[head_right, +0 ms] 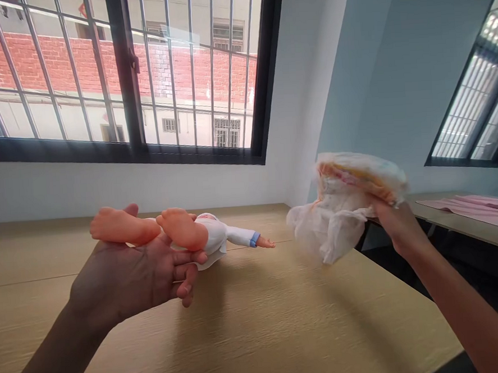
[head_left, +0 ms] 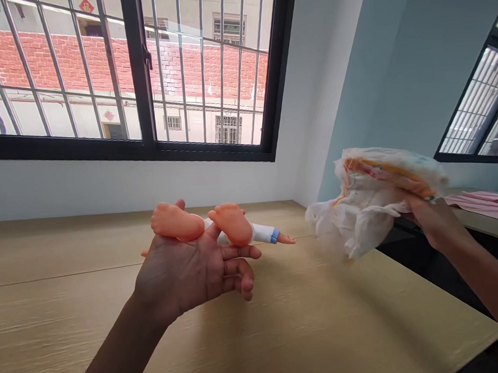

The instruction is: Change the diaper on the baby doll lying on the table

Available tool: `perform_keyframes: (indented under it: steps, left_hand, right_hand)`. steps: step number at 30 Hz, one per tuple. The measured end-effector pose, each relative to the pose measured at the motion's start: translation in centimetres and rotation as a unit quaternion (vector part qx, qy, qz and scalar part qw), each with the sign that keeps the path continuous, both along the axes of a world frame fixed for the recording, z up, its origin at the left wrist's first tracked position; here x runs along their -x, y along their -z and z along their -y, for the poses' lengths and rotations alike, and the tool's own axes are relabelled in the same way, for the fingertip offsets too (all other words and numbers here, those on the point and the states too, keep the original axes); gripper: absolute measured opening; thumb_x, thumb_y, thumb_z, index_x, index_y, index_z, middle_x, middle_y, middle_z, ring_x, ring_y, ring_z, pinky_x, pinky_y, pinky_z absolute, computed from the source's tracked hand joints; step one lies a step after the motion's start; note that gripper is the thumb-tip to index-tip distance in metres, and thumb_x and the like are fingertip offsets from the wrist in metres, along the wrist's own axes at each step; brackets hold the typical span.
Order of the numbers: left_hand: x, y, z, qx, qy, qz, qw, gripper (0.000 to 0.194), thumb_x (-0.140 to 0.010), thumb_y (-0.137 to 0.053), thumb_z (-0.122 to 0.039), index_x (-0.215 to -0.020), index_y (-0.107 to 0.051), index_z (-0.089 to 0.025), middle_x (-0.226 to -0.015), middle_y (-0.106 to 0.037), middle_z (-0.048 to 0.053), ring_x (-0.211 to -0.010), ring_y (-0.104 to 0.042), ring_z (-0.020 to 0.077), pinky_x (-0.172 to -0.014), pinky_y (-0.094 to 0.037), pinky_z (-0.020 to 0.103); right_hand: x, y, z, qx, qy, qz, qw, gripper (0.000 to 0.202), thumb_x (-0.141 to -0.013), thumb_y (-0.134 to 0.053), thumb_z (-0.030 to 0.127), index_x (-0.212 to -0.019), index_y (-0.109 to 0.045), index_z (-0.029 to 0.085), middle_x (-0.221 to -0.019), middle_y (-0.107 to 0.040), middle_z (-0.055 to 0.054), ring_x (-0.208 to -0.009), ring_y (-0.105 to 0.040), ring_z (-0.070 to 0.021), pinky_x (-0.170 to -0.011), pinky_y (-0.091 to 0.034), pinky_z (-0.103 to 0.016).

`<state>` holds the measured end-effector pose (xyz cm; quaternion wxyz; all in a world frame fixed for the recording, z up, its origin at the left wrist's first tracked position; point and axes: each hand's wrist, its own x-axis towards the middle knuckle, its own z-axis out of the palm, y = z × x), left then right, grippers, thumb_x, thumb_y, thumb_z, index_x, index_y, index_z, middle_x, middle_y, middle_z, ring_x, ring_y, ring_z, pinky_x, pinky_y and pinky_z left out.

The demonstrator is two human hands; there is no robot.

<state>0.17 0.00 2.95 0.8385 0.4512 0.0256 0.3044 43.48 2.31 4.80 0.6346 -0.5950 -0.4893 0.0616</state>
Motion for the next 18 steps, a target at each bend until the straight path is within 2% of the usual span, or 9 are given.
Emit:
perform_keyframes:
  steps: [2,5,6,8,10,11,12,14,18]
  left_hand:
    - [0.0,0.1,0.0,-0.003,0.001,-0.001,1.0,0.064,-0.081,-0.026,-0.071,-0.116,-0.044,-0.02,-0.099,-0.061,0.011,-0.076,-0.057,0.0233,-0.076,-0.042,0.04]
    - [0.1,0.2,0.0,-0.012,-0.005,-0.005,1.0,0.058,-0.082,-0.029,-0.067,-0.111,-0.045,-0.02,-0.1,-0.061,0.011,-0.077,-0.058,0.0236,-0.077,-0.042,0.04]
    - [0.1,0.2,0.0,-0.014,-0.006,-0.005,1.0,0.057,-0.082,-0.03,-0.066,-0.11,-0.045,-0.019,-0.1,-0.06,0.011,-0.077,-0.058,0.0235,-0.077,-0.042,0.041]
    - [0.1,0.2,0.0,-0.016,-0.007,-0.002,1.0,0.055,-0.081,-0.032,-0.065,-0.109,-0.044,-0.019,-0.1,-0.06,0.011,-0.077,-0.057,0.023,-0.077,-0.042,0.041]
    - [0.0,0.1,0.0,-0.012,-0.004,0.0,1.0,0.056,-0.08,-0.033,-0.065,-0.109,-0.042,-0.018,-0.098,-0.06,0.011,-0.076,-0.057,0.0228,-0.076,-0.042,0.04]
    - [0.0,0.1,0.0,-0.008,-0.001,0.001,1.0,0.057,-0.08,-0.033,-0.066,-0.109,-0.042,-0.018,-0.098,-0.06,0.012,-0.076,-0.057,0.0229,-0.076,-0.042,0.039]
    - [-0.1,0.1,-0.1,-0.005,0.001,0.002,1.0,0.058,-0.08,-0.032,-0.067,-0.109,-0.041,-0.018,-0.098,-0.06,0.012,-0.076,-0.058,0.0231,-0.076,-0.042,0.039]
    - [-0.1,0.2,-0.1,0.002,0.008,0.008,1.0,0.059,-0.08,-0.032,-0.067,-0.11,-0.041,-0.018,-0.099,-0.06,0.012,-0.077,-0.058,0.0233,-0.076,-0.042,0.038]
    - [0.0,0.1,-0.1,-0.004,0.012,0.019,1.0,0.056,-0.081,-0.034,-0.063,-0.11,-0.042,-0.017,-0.102,-0.06,0.014,-0.078,-0.059,0.0243,-0.077,-0.042,0.038]
  right_hand:
    - [1.3,1.7,0.7,-0.006,-0.028,0.087,0.996,0.039,-0.083,-0.047,0.034,-0.104,-0.072,0.012,-0.136,-0.052,-0.008,-0.128,-0.045,-0.0274,-0.096,-0.036,-0.031]
    - [4.1,6.8,2.2,0.088,-0.139,0.164,0.973,0.045,-0.085,-0.044,0.033,-0.118,-0.067,0.012,-0.13,-0.059,-0.009,-0.121,-0.053,-0.0286,-0.1,-0.036,-0.034]
    - [5.3,9.0,2.8,0.134,-0.194,0.195,0.952,0.046,-0.085,-0.046,0.031,-0.124,-0.063,0.014,-0.132,-0.057,-0.01,-0.123,-0.052,-0.0288,-0.103,-0.034,-0.035]
    - [7.8,13.7,3.7,0.235,-0.244,0.231,0.912,0.047,-0.089,-0.044,0.031,-0.132,-0.057,0.015,-0.138,-0.05,-0.013,-0.128,-0.047,-0.0297,-0.109,-0.031,-0.039]
    - [10.1,17.8,4.4,0.366,-0.233,0.314,0.845,0.056,-0.084,-0.051,0.027,-0.14,-0.047,0.022,-0.147,-0.037,-0.012,-0.136,-0.034,-0.0342,-0.112,-0.025,-0.051]
    - [11.2,19.4,4.7,0.4,-0.225,0.372,0.807,0.066,-0.079,-0.053,0.019,-0.143,-0.041,0.029,-0.152,-0.026,-0.007,-0.141,-0.021,-0.0347,-0.113,-0.02,-0.055]
    - [12.2,20.6,4.8,0.404,-0.206,0.418,0.787,0.078,-0.073,-0.054,0.012,-0.145,-0.033,0.035,-0.155,-0.017,-0.003,-0.142,-0.011,-0.0354,-0.113,-0.015,-0.058]
    - [13.9,21.9,5.1,0.405,-0.19,0.46,0.767,0.091,-0.067,-0.052,0.005,-0.146,-0.025,0.042,-0.155,-0.009,-0.001,-0.142,-0.006,-0.037,-0.113,-0.011,-0.062]
    - [16.6,22.3,5.2,0.383,-0.235,0.485,0.75,0.097,-0.065,-0.059,0.006,-0.145,-0.023,0.046,-0.156,-0.006,-0.004,-0.14,-0.006,-0.0426,-0.111,-0.01,-0.065]
